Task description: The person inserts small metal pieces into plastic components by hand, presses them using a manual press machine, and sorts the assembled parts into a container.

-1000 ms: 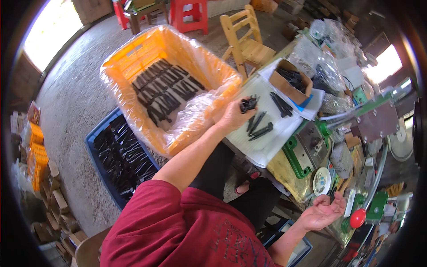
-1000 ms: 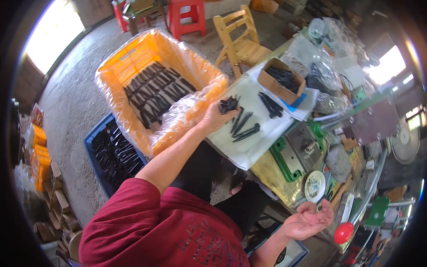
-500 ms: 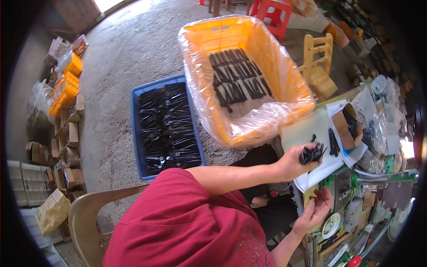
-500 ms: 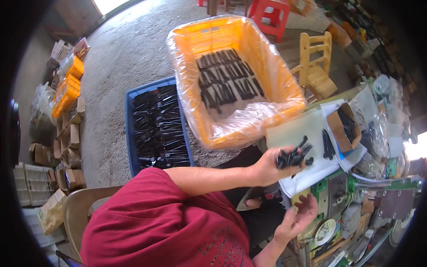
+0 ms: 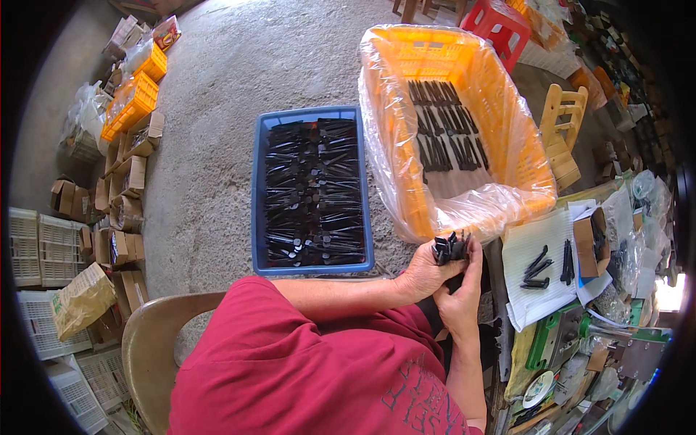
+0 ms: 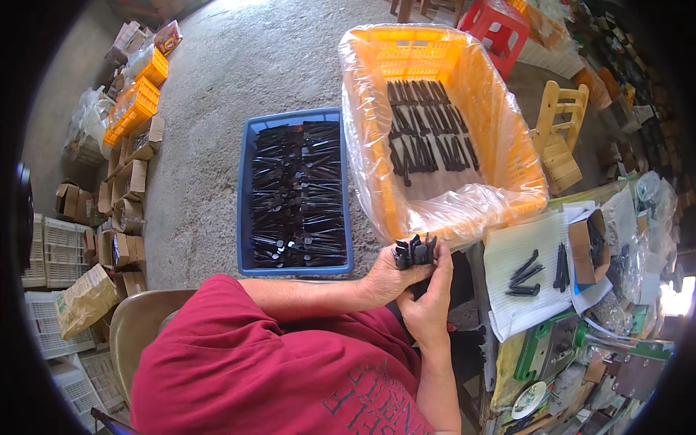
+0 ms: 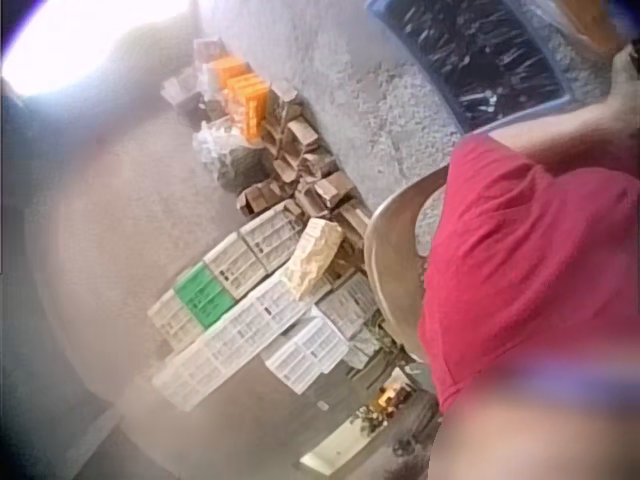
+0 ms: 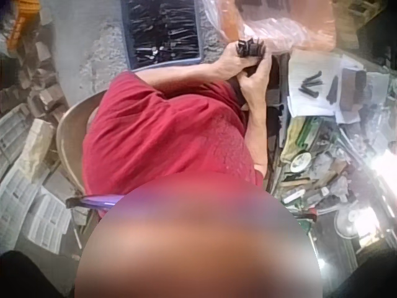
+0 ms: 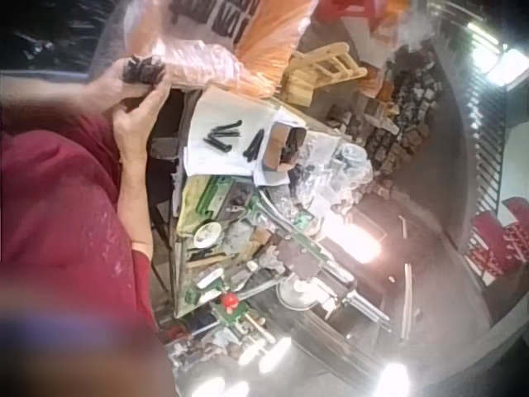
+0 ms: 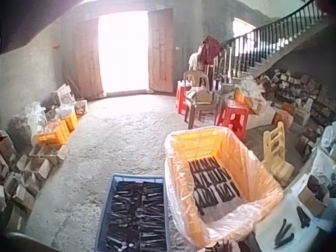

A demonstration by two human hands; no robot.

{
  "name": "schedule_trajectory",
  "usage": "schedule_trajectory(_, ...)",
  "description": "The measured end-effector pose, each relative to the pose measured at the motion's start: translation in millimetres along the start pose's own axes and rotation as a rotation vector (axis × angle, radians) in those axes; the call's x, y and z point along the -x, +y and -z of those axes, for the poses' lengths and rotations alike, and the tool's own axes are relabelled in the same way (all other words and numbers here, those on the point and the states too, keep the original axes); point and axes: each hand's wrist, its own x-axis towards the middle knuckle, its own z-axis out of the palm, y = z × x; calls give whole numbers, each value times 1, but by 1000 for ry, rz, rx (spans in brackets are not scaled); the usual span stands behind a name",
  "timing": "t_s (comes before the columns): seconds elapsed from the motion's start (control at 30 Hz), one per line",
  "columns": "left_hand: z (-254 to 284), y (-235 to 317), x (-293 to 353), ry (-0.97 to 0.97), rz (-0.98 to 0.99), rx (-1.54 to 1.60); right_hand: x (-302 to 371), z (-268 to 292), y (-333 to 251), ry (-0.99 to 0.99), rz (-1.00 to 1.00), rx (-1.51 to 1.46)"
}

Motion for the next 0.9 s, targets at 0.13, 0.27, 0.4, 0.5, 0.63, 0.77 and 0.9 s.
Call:
schedule_trajectory(0.13, 20, -2, 4, 51, -13, -9, -13, -11, 2, -100, 36, 44)
schedule_trajectory(0.27, 25, 11, 12, 44, -23, 44, -15, -14, -8, -172, 122, 236)
schedule_trajectory(0.4, 31, 12, 21, 49, -61, 28, -10, -22, -21, -175, 119, 244)
schedule_trajectory(0.5, 36, 21, 30, 46, -88, -1, -8, -28, -28, -199, 177, 278)
schedule_trajectory(0.63, 46, 20, 33, 137, -68, -43, -12, -40, -20, -253, 199, 205)
schedule_trajectory(0.77, 61, 10, 33, 213, -7, 112, -15, -55, -8, -289, 218, 162)
schedule_trajectory(0.9, 70, 18, 38, 313, 84, 250, -18, -71, -1, -339, 217, 98)
